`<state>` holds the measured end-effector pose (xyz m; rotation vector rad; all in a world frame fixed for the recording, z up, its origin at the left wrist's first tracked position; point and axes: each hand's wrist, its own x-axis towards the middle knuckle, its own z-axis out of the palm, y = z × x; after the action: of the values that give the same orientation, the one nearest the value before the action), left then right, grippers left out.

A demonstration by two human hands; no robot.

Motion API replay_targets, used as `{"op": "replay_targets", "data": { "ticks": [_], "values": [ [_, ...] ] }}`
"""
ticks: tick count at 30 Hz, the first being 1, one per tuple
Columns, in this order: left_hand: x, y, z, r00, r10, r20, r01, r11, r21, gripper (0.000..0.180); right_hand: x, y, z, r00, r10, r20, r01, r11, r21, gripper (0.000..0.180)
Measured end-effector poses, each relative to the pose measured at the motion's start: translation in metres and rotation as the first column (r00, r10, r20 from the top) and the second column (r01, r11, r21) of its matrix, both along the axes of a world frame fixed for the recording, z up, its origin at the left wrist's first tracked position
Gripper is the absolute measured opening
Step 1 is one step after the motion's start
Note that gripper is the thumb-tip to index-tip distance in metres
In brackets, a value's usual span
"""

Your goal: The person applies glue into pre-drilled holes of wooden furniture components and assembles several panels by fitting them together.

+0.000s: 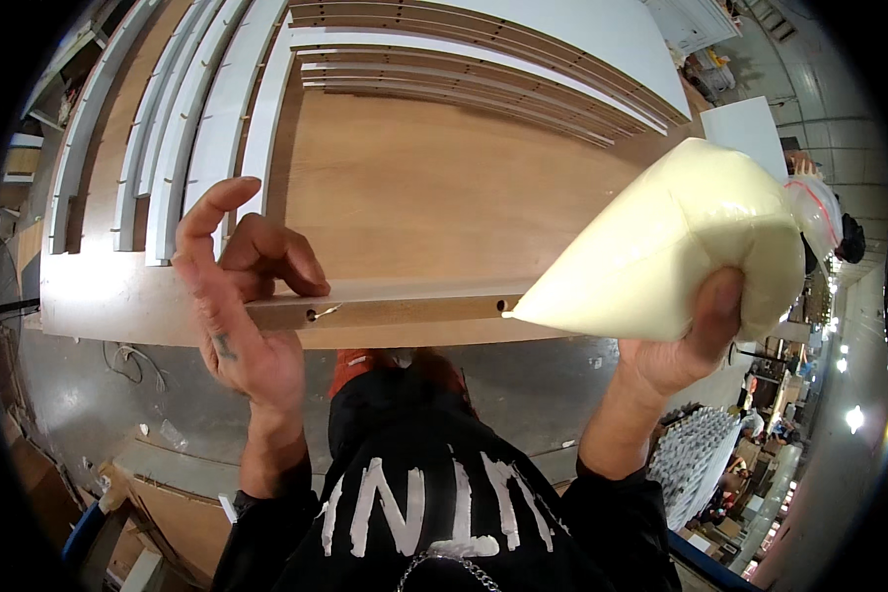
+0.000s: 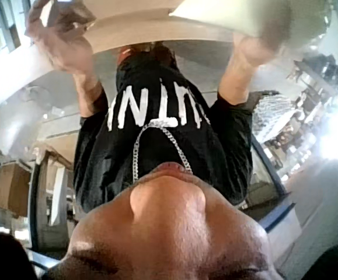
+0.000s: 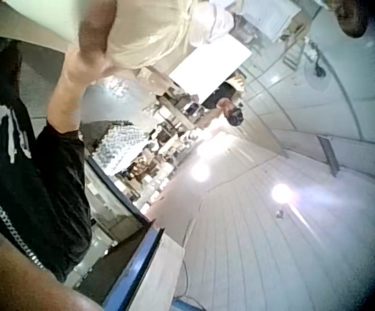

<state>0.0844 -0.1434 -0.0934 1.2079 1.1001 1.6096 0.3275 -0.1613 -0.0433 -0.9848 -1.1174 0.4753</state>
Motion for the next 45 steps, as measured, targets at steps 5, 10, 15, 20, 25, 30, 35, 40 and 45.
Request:
{"op": "replay_targets", "data": {
  "ticks": [5, 10, 15, 20, 25, 30, 35, 40, 45],
  "values": [
    [0.005, -0.001, -0.002, 0.999, 0.049, 0.014, -0.049, 0.999, 0.02, 0.061, 0.004, -0.007, -0.008, 0.999, 0.028, -0.026, -0.026, 0.998, 0.058, 0.071],
    [0.003, -0.001, -0.007, 0.999, 0.022, 0.031, -0.024, 0.998, 0.06, 0.061, 0.009, -0.006, -0.008, 0.997, 0.064, -0.046, -0.061, 0.996, 0.064, 0.072],
    [-0.001, 0.0, -0.01, 1.0, -0.015, 0.015, 0.013, 0.996, 0.087, 0.061, 0.007, -0.007, -0.007, 0.996, 0.038, -0.078, -0.033, 0.997, 0.07, 0.073],
    [-0.002, 0.002, -0.008, 1.0, -0.009, 0.0, 0.009, 0.997, 0.07, 0.061, 0.008, -0.005, -0.01, 0.996, 0.036, -0.082, -0.03, 0.997, 0.072, 0.071],
    [-0.002, 0.004, -0.01, 1.0, -0.017, 0.004, 0.017, 0.997, 0.075, 0.061, 0.003, -0.004, -0.005, 0.998, -0.042, -0.05, 0.045, 0.998, 0.049, 0.068],
    [-0.001, 0.005, -0.008, 1.0, 0.003, 0.008, -0.003, 0.998, 0.056, 0.061, 0.005, 0.002, -0.006, 1.0, 0.0, -0.009, 0.001, 0.996, 0.088, 0.067],
    [0.0, 0.006, -0.008, 1.0, 0.018, 0.002, -0.018, 0.997, 0.07, 0.06, 0.008, 0.004, -0.011, 0.991, -0.037, 0.129, 0.02, 0.992, 0.126, 0.067],
    [0.001, 0.005, -0.008, 1.0, 0.018, 0.008, -0.018, 0.998, 0.054, 0.06, 0.001, -0.001, -0.011, 0.998, -0.021, 0.06, 0.015, 0.995, 0.094, 0.068],
    [0.003, 0.001, -0.005, 0.999, 0.049, -0.009, -0.049, 0.998, 0.037, 0.06, 0.009, -0.003, -0.005, 0.998, -0.041, 0.055, 0.039, 0.998, 0.042, 0.07]
  ]
}}
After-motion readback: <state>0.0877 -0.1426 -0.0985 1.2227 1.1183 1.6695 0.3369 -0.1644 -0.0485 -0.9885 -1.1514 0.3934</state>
